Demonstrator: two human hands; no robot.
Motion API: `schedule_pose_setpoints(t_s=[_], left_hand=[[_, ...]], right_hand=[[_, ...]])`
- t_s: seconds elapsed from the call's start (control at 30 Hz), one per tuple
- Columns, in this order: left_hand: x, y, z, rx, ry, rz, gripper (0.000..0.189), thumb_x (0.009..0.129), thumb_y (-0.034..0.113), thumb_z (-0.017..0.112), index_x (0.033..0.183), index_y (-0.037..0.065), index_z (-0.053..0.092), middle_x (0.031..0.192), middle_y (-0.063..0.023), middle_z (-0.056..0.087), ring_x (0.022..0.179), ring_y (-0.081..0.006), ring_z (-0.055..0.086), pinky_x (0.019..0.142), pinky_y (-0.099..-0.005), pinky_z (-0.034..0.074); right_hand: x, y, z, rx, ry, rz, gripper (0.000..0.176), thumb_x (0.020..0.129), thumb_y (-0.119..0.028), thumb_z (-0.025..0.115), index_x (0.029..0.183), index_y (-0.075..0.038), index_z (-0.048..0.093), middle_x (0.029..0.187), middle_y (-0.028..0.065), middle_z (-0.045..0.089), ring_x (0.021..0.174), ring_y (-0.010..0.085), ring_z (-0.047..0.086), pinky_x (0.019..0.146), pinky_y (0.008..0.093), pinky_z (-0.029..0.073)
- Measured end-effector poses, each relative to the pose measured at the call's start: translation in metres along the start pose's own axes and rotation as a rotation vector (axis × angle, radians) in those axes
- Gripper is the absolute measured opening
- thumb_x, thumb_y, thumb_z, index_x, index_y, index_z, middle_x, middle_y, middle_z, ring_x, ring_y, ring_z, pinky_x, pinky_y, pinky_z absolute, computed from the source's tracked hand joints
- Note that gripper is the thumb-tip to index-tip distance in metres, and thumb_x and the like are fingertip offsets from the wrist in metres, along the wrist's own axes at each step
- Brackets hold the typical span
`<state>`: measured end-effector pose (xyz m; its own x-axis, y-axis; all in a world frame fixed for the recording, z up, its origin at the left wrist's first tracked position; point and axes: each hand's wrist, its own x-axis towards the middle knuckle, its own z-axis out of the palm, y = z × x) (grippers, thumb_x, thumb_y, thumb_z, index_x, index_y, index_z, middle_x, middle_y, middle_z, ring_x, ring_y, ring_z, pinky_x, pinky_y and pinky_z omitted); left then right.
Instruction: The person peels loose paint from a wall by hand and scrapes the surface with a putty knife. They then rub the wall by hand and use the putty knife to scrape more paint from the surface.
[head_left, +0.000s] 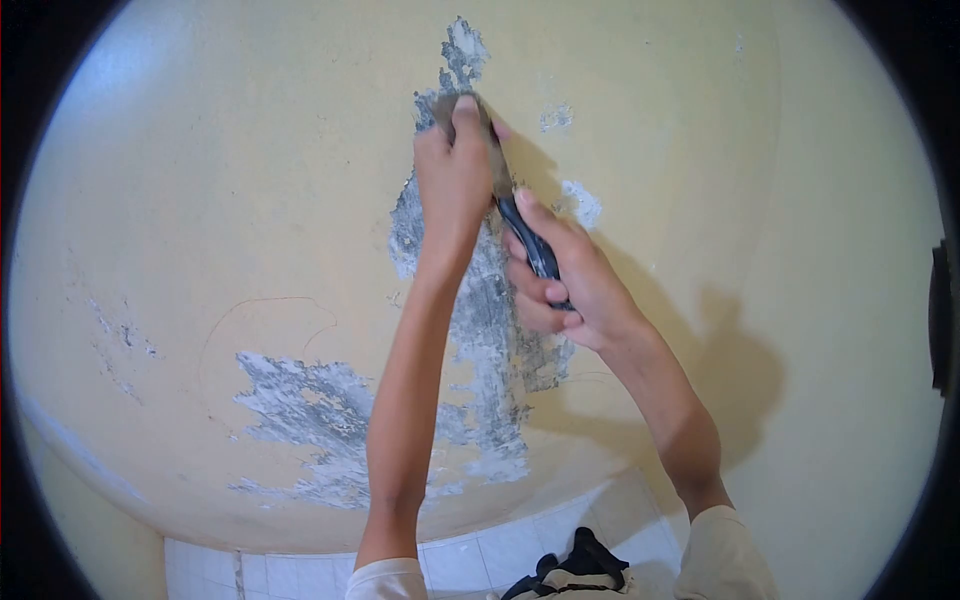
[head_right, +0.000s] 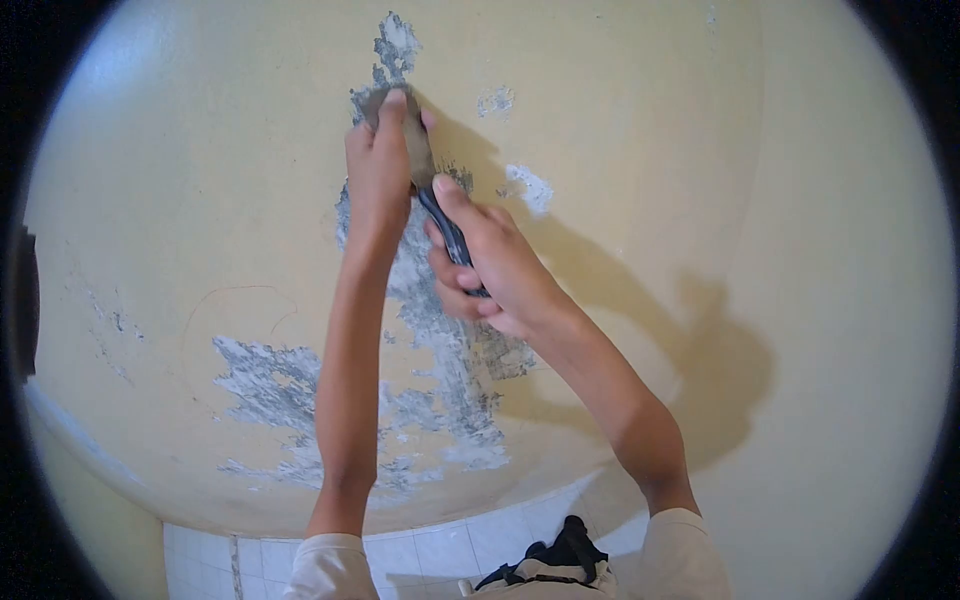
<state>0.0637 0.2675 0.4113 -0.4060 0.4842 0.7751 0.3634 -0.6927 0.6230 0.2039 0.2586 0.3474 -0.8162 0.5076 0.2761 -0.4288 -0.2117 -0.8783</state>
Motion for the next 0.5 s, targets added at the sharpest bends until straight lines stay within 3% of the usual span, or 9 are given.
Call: schedule_pose_setpoints(t_s=[0.17,0.3,0.4,0.5], left_hand=[[-0.01,-0.002,-0.004,0.1,-0.036,-0.061,0.036,0.098,0.031,0.051,0.081,0.003,0.064,0.066,-0.002,0.059,0.052,-0.0097,0.052,0.048,-0.026,0.039],[0.018,0.005,0.003,-0.114,0.012,0.009,0.034,0.098,0.029,0.052,0.082,0.002,0.065,0.069,-0.0029,0.061,0.055,-0.0095,0.054,0.051,-0.0263,0.044],[0.002,0.007,0.002,-0.003,-0.032,-0.115,0.031,0.097,0.027,0.053,0.083,0.002,0.065,0.071,-0.0034,0.061,0.059,-0.0117,0.056,0.054,-0.0273,0.044],[0.028,0.005,0.007,-0.045,-0.003,0.005,0.03,0.096,0.026,0.053,0.083,0.002,0.065,0.072,-0.0031,0.061,0.06,-0.0118,0.056,0.055,-0.0274,0.044]], right_hand=[[-0.006,-0.003,0.002,-0.019,-0.038,0.012,0.047,0.102,-0.051,0.04,0.08,-0.01,0.041,0.049,-0.0039,0.03,0.031,0.0068,0.023,0.031,0.0243,0.017],[0.01,-0.025,0.01,-0.032,-0.043,-0.079,0.044,0.102,-0.05,0.042,0.081,-0.011,0.042,0.048,-0.005,0.028,0.03,0.0056,0.019,0.029,0.0235,0.015],[0.0,-0.024,0.011,-0.01,0.004,-0.014,0.043,0.102,-0.049,0.042,0.081,-0.011,0.042,0.048,-0.005,0.028,0.029,0.0056,0.018,0.028,0.0236,0.015],[0.007,-0.032,0.008,-0.033,-0.011,-0.029,0.042,0.102,-0.048,0.042,0.081,-0.011,0.042,0.048,-0.0052,0.028,0.029,0.0056,0.018,0.028,0.0236,0.015]])
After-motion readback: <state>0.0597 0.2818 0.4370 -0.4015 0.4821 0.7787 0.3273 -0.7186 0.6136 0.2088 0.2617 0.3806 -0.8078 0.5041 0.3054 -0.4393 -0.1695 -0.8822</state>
